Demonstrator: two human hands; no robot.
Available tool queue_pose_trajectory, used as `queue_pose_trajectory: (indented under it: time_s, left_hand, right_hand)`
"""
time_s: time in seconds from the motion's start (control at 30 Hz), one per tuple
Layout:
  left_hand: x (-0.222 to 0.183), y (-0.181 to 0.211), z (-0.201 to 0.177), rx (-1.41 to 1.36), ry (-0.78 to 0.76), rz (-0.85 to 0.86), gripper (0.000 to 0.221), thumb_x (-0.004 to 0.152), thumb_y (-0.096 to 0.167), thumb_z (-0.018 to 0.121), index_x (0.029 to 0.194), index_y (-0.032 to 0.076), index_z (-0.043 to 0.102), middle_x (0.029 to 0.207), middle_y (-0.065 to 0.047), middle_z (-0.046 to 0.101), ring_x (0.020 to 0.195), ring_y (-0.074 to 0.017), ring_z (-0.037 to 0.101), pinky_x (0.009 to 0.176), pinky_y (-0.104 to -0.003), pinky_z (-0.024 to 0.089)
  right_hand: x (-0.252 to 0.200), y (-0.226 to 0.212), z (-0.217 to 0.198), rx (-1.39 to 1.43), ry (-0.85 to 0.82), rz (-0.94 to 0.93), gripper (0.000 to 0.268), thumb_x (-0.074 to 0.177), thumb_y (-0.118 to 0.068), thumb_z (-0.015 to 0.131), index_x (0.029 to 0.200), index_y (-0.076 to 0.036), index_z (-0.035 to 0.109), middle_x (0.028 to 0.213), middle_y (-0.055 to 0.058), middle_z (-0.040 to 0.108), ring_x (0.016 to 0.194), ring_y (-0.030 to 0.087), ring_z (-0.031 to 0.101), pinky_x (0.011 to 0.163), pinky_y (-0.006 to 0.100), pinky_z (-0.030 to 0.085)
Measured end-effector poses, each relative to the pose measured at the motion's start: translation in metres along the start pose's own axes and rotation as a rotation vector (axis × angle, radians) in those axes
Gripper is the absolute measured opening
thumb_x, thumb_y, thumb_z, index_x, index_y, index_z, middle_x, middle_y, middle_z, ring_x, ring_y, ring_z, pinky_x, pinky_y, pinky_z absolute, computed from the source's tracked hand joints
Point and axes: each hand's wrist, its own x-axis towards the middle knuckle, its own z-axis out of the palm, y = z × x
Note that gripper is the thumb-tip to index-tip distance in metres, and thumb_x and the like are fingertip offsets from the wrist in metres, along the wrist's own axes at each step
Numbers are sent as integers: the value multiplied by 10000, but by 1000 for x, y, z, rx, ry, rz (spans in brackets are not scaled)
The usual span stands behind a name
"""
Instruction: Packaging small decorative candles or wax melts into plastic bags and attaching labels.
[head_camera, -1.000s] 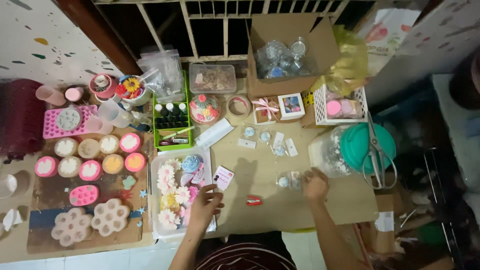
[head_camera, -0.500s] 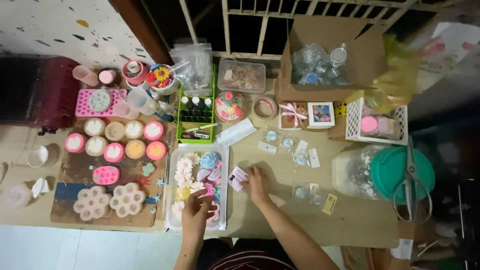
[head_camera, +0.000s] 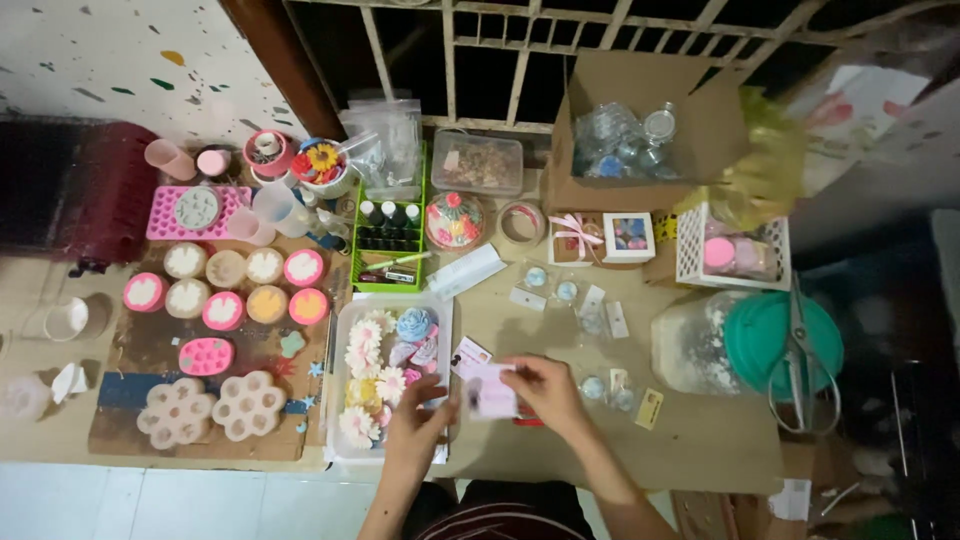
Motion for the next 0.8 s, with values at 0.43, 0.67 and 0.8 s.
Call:
queue_pose_trajectory:
  time_s: [0.43,0.67,0.8]
  left_hand:
    - [-37,71,65,-142,-341,140,153,931,98,718,1024,-22,740,693,-95,714,512,-103,613,440,-231,438]
    - [-64,91,76,-428,-523,173,251,902,16,676,1151,37,649,823,-48,723,623,-93,652,492,-223,470]
    - [-58,84,70,-361,-759,201,211,935,6,706,1139,3,655,968,-27,753,749,-72,621,630,-220,467]
  right_hand:
    - [-102,-158,-9,-668,779,-560,358,771,-97,858,1104,-68,731,1082,81,713,995,272,656,873,390,526]
    - [-121,-154,-16,-457,680,-425,698,697,-141,872,1320,28,607,1255,185,655,1118,317,658,920,392,529]
    - [-132,-149,-27,-314,585,-356,518,763,-117,859,1238,0,690,1162,125,729,1037,220,723,856,329,577]
